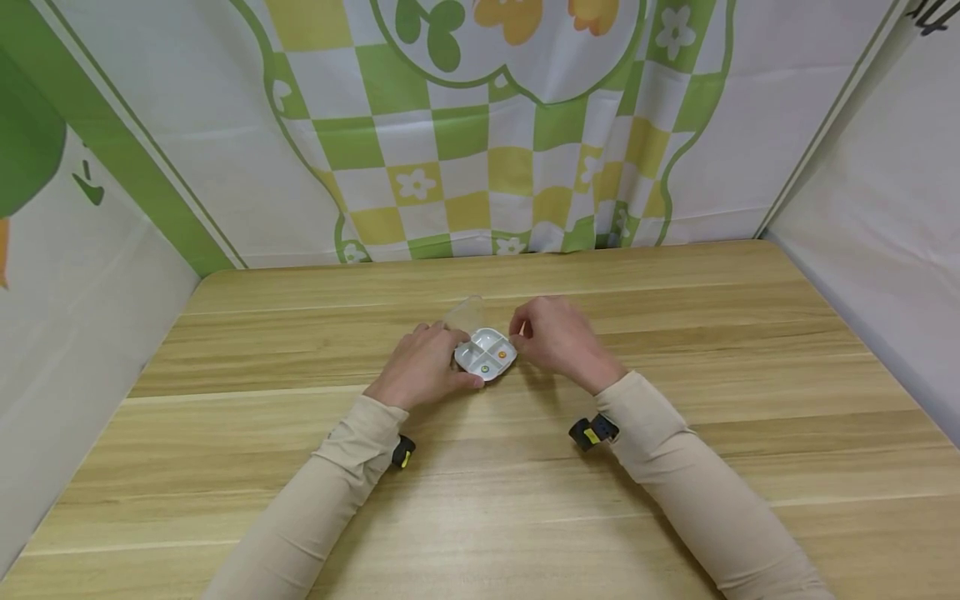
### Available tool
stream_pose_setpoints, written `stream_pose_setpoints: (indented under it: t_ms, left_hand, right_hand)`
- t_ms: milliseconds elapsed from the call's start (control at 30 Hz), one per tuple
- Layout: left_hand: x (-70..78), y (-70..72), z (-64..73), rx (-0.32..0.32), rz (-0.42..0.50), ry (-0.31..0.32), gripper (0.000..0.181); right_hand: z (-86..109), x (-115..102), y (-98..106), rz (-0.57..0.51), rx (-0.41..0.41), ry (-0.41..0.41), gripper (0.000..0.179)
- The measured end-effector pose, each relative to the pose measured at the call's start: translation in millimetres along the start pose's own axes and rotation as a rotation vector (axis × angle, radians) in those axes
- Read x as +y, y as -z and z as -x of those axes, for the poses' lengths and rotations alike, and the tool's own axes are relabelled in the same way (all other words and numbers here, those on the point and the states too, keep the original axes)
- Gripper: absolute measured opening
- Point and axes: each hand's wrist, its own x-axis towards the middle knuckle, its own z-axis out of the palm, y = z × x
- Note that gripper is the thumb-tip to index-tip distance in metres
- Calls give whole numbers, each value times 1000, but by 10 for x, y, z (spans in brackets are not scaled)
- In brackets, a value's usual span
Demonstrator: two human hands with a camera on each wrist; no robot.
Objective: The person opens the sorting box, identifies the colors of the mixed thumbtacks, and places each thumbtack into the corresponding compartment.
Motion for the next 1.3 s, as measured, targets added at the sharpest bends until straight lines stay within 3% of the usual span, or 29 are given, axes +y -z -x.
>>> stream_pose_setpoints:
  t_ms: [1300]
  left_hand:
    - [-12, -1, -2, 5, -28, -13, 56]
  right_hand:
    - [36, -126, -64, 7, -16, 18, 4]
